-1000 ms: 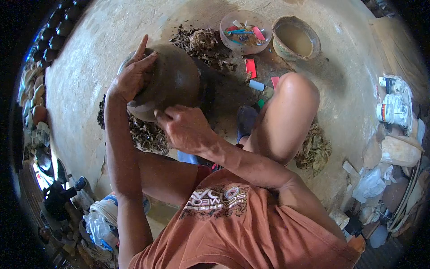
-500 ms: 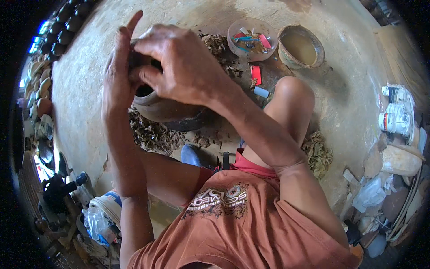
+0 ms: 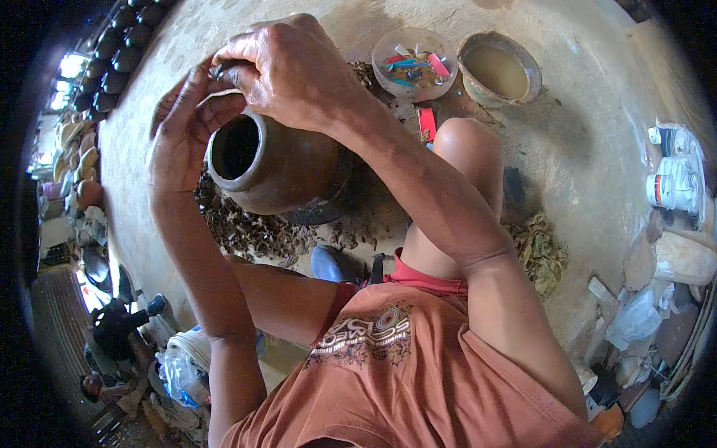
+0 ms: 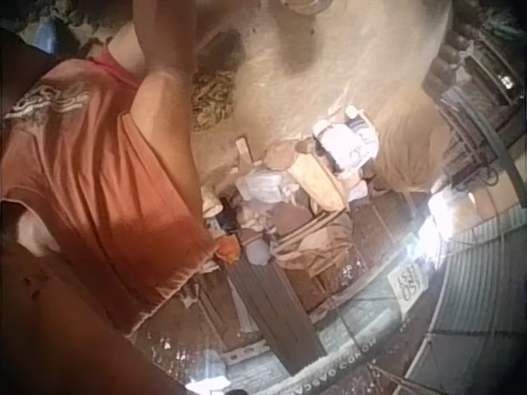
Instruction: The person smooths the exterior of a clay jar using a scraping tool and a cloth while it sits on a manual pottery wheel.
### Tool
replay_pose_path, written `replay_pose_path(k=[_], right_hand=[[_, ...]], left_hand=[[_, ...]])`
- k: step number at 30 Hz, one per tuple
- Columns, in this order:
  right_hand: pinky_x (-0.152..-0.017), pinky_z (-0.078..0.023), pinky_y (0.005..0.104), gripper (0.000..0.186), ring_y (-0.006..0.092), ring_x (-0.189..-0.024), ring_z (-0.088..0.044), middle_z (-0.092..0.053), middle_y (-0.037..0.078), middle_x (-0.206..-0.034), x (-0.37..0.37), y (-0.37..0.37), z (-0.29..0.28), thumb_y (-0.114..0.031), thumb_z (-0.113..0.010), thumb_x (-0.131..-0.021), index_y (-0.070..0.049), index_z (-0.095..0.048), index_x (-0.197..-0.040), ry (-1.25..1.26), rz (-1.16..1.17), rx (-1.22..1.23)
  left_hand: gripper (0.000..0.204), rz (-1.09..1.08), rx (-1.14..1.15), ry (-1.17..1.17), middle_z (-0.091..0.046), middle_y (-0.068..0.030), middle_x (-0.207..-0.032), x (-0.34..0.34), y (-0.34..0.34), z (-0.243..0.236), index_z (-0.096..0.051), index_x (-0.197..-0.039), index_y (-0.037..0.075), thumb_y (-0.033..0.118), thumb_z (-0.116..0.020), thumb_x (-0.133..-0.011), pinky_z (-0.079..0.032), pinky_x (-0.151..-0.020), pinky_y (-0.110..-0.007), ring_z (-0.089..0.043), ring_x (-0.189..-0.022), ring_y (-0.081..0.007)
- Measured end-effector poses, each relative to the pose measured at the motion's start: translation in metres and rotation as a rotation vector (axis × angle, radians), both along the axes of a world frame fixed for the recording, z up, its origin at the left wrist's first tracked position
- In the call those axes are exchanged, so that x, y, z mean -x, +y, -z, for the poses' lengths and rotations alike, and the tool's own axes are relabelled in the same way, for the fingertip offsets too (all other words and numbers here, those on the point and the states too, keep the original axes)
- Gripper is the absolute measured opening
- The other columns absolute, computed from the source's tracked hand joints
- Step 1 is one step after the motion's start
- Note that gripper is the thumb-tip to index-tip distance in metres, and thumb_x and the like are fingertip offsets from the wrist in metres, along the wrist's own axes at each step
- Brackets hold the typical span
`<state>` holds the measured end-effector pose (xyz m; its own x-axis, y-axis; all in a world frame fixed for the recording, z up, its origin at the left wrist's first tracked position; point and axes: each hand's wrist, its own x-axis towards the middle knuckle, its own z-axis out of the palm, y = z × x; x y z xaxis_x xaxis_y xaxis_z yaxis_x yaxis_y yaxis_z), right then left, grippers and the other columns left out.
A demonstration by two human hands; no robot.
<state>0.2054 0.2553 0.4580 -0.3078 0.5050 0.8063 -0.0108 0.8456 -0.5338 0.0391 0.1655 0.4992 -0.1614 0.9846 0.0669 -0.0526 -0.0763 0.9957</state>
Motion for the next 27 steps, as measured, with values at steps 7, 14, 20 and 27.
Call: replay_pose_path(k=[7,14,20,27], right_hand=[[-0.079,-0.061,0.0346,0.02,0.0287,-0.088,-0.078,-0.079,0.016,-0.099,-0.015,0.003,0.007,-0.008,-0.078,-0.088,-0.003,-0.079,-0.107,-0.05,0.014,0.095],[-0.073,-0.061,0.0362,0.015,0.028,-0.08,-0.077,-0.078,0.015,-0.09,-0.021,0.011,0.017,-0.01,-0.08,-0.085,-0.006,-0.081,-0.1,0.154,-0.124,0.227],[-0.065,-0.06,0.0291,0.015,0.0149,-0.078,-0.078,-0.08,0.014,-0.089,-0.033,0.023,0.021,-0.008,-0.08,-0.09,0.004,-0.079,-0.099,0.404,-0.155,0.443],[-0.087,-0.063,0.0278,0.015,0.0164,-0.097,-0.075,-0.078,0.014,-0.107,-0.059,0.033,0.03,0.007,-0.073,-0.094,0.005,-0.076,-0.108,0.116,-0.092,0.474]], left_hand=[[0.029,0.077,0.173,-0.077,-0.078,-0.0146,-0.104,0.01,0.016,0.011,-0.071,-0.121,-0.004,0.019,-0.067,-0.104,-0.064,-0.089,-0.034,-0.079,-0.095,-0.0236],[0.028,0.021,0.162,-0.313,-0.077,-0.012,-0.102,0.017,0.019,0.038,-0.068,-0.122,-0.004,0.015,-0.068,-0.103,-0.062,-0.095,-0.041,-0.078,-0.093,-0.023],[0.037,-0.436,-0.036,0.047,-0.071,-0.0211,-0.124,0.073,-0.029,0.033,-0.064,-0.131,-0.009,0.006,-0.071,-0.098,-0.06,-0.099,-0.038,-0.073,-0.109,-0.0245],[0.04,-0.711,0.381,0.469,-0.071,-0.0142,-0.127,0.177,-0.123,0.066,-0.069,-0.132,-0.002,0.015,-0.077,-0.096,-0.055,-0.1,-0.034,-0.069,-0.112,-0.0202]])
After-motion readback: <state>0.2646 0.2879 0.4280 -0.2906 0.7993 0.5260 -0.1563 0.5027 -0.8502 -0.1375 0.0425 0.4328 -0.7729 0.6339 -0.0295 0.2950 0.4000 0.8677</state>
